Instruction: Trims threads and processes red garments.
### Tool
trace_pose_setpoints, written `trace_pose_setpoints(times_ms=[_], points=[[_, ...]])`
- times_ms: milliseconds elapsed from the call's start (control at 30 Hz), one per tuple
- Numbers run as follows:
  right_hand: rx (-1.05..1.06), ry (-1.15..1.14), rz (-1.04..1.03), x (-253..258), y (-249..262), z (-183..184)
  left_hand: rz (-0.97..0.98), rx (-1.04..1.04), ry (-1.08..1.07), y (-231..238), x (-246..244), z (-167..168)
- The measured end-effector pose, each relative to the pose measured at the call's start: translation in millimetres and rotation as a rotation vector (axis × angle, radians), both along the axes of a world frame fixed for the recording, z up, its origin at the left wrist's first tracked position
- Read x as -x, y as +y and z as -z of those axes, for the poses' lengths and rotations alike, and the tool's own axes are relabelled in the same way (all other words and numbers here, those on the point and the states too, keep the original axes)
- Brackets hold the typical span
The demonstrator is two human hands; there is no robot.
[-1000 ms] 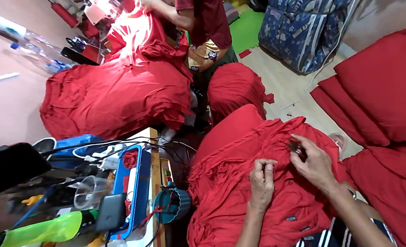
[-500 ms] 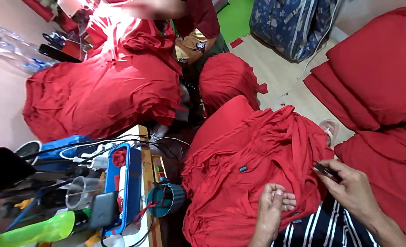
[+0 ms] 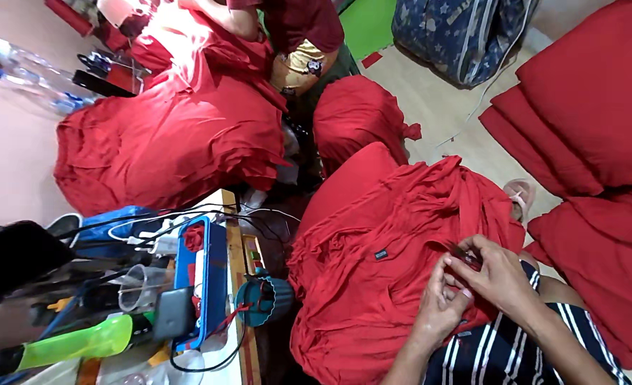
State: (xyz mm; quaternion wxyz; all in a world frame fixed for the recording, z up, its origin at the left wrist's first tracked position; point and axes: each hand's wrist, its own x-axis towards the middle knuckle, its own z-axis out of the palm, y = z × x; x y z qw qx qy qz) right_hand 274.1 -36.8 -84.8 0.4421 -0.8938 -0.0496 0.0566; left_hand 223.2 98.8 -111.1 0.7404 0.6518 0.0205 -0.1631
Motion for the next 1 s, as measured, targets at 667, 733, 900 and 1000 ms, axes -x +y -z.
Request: trace_pose_setpoints(times_ms=[667,733,900,1000], points=[[-0.637,0.337,0.379,-1.4,-5.7,8.2,-0.081,-0.511,-0.142,-16.2,4.5,-12.4],[-1.035,0.534,0.532,1.8,-11.0,3.0,-0.142,-0.548,-0.212,-17.5,9.7,-11.8],[-1.335,0.668,0.588,9.7,-16.1,20.7,-0.197,-0.587,-0.275,-17.2,14.1,-8.7],[-1.332,0.694,0.606,9.5,-17.5,22.6,-0.232,-0.604,-0.353,-17.5,10.8,-6.9]])
